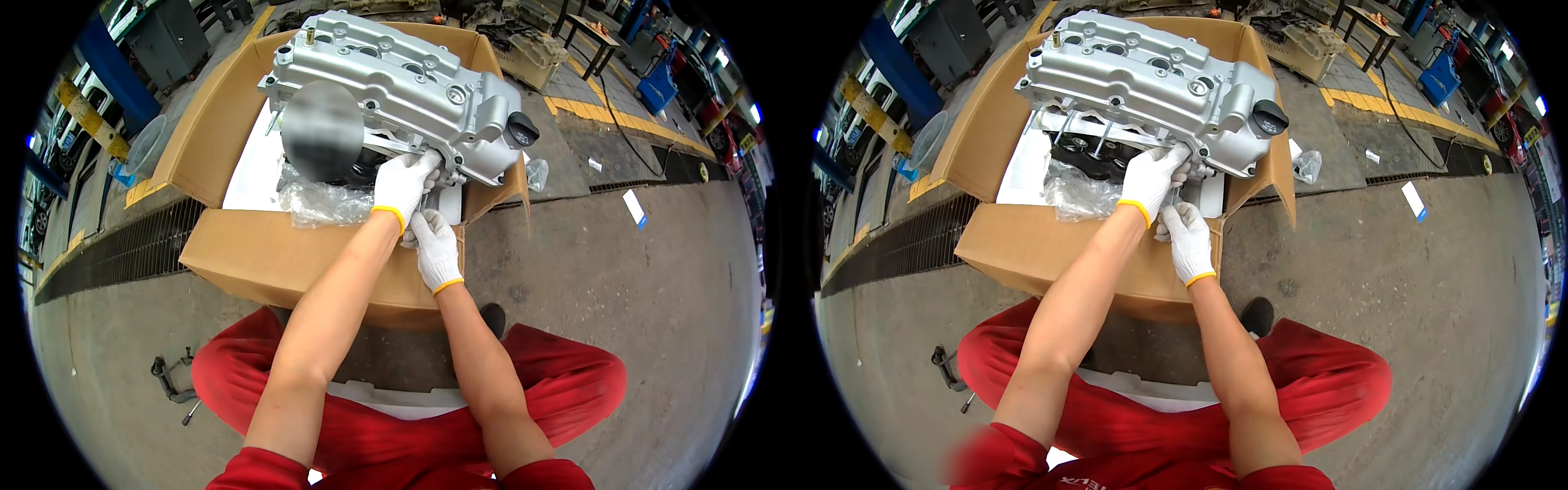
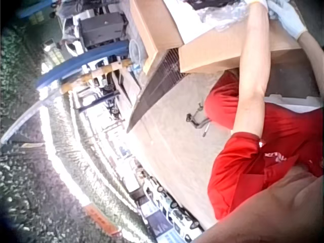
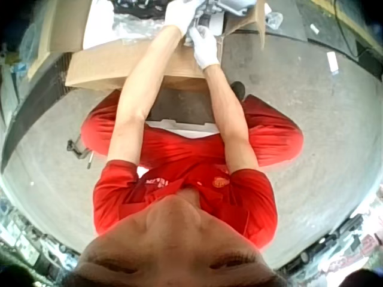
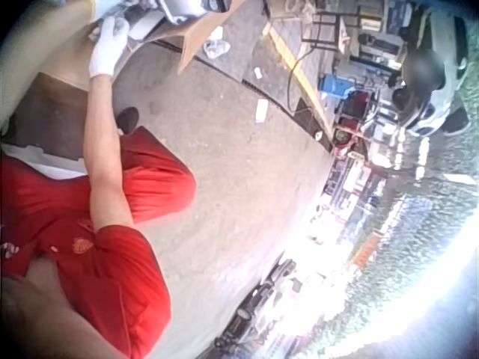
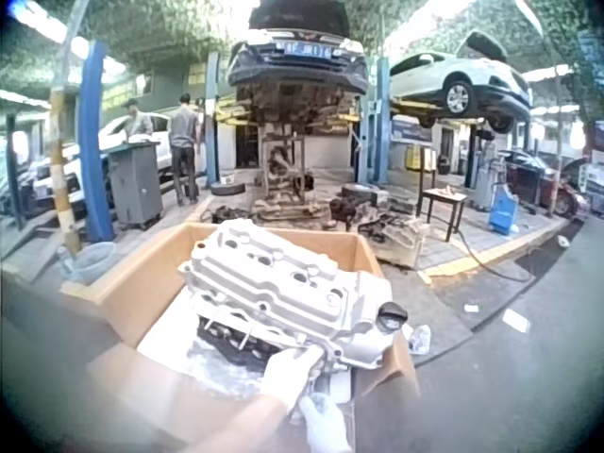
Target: The person unpacks a silver engine cylinder head from a cardboard box and removes the white styrofoam packaging. They then pick up several metal bolts and begin inserting them into the threaded holes on the cylinder head, tightening them by hand.
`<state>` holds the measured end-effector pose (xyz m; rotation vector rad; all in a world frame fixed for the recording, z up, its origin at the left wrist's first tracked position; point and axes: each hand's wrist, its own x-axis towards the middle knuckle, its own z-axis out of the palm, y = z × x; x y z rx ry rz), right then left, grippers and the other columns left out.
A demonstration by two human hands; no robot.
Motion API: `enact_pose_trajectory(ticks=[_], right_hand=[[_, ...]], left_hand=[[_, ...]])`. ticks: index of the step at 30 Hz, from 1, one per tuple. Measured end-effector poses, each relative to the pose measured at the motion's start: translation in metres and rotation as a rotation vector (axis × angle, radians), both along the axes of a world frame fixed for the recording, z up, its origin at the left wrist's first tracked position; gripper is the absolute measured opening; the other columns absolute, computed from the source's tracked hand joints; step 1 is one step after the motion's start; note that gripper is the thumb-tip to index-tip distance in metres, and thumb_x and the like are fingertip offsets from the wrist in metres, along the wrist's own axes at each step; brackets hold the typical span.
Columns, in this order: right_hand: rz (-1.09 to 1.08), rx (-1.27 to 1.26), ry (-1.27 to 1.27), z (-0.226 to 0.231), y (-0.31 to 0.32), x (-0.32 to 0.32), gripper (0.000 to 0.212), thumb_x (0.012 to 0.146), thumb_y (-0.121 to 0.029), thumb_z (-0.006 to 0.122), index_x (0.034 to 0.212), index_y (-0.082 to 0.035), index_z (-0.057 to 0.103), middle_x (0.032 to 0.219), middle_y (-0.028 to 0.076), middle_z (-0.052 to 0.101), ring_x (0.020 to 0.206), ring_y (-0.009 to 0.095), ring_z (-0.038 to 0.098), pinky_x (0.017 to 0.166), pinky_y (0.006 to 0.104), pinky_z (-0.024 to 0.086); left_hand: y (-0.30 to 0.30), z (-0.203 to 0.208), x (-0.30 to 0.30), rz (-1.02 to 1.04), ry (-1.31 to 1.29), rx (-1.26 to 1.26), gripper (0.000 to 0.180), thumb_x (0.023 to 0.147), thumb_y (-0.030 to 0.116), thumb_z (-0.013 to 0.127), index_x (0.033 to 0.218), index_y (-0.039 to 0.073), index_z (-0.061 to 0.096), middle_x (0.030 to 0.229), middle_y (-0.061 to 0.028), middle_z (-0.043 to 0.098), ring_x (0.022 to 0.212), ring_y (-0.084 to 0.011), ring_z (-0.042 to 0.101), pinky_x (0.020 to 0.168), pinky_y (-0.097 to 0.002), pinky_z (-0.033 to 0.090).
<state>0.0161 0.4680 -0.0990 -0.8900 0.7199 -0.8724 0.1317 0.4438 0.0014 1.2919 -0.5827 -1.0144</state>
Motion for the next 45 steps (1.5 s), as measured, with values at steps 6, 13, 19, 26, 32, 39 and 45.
enact_pose_trajectory(ticks=[6,13,19,26,32,39,45], right_hand=[[-0.007,-0.041,0.036,0.003,0.000,0.001,0.017,0.109,-0.018,0.065,0.114,-0.002,0.062,0.094,0.003,0.069,0.078,0.010,0.065,0.072,0.0283,0.056],[-0.075,-0.053,-0.001,-0.005,-0.003,0.004,0.019,0.109,-0.014,0.062,0.125,-0.003,0.061,0.110,0.001,0.069,0.086,0.006,0.063,0.072,0.0218,0.050],[-0.067,0.018,-0.019,-0.008,-0.004,0.005,0.015,0.108,-0.016,0.065,0.119,-0.005,0.061,0.102,0.001,0.069,0.081,0.006,0.063,0.070,0.0235,0.053],[-0.007,0.060,-0.037,-0.004,-0.002,0.000,0.024,0.105,-0.024,0.072,0.116,-0.005,0.061,0.094,0.002,0.070,0.076,0.009,0.064,0.069,0.0266,0.055],[-0.024,0.105,-0.087,0.012,-0.004,-0.002,0.020,0.104,-0.026,0.073,0.109,-0.009,0.063,0.088,0.001,0.070,0.069,0.008,0.063,0.062,0.0255,0.054],[-0.050,0.151,-0.194,0.049,-0.019,0.014,0.021,0.104,-0.030,0.073,0.104,-0.011,0.064,0.077,-0.002,0.066,0.059,0.007,0.058,0.052,0.0232,0.049],[-0.099,0.243,-0.287,0.049,-0.023,0.022,0.021,0.103,-0.030,0.075,0.102,-0.013,0.064,0.074,-0.003,0.064,0.058,0.006,0.055,0.049,0.0229,0.045]], left_hand=[[-0.003,-0.010,-0.006,0.082,-0.010,-0.122,0.030,0.101,0.028,0.075,0.107,-0.002,0.075,0.092,-0.0046,0.074,0.078,-0.0101,0.063,0.074,-0.0275,0.053],[-0.013,-0.018,-0.012,0.137,0.073,-0.139,0.020,0.099,0.017,0.070,0.108,0.000,0.074,0.094,-0.0027,0.073,0.080,-0.0100,0.059,0.075,-0.0278,0.049],[-0.010,-0.027,-0.007,0.184,0.046,-0.137,0.014,0.096,0.015,0.068,0.100,0.002,0.072,0.084,-0.0007,0.068,0.074,-0.0092,0.056,0.070,-0.0264,0.047],[-0.001,-0.041,0.026,0.052,-0.291,-0.103,0.028,0.095,0.025,0.070,0.092,-0.003,0.072,0.077,-0.0037,0.068,0.071,-0.0113,0.056,0.069,-0.0310,0.048],[0.003,-0.036,0.036,0.086,-0.804,0.041,0.035,0.097,0.030,0.070,0.091,-0.004,0.070,0.076,-0.0083,0.070,0.069,-0.0152,0.057,0.070,-0.0345,0.050],[0.004,-0.031,0.047,-0.012,-0.764,0.127,0.045,0.096,0.044,0.071,0.090,-0.001,0.074,0.077,-0.0171,0.069,0.071,-0.0282,0.064,0.072,-0.0400,0.052],[0.017,-0.016,0.054,-0.218,-0.465,0.099,0.032,0.102,0.033,0.073,0.101,0.001,0.074,0.089,-0.0030,0.073,0.076,-0.0103,0.062,0.073,-0.0283,0.051]])
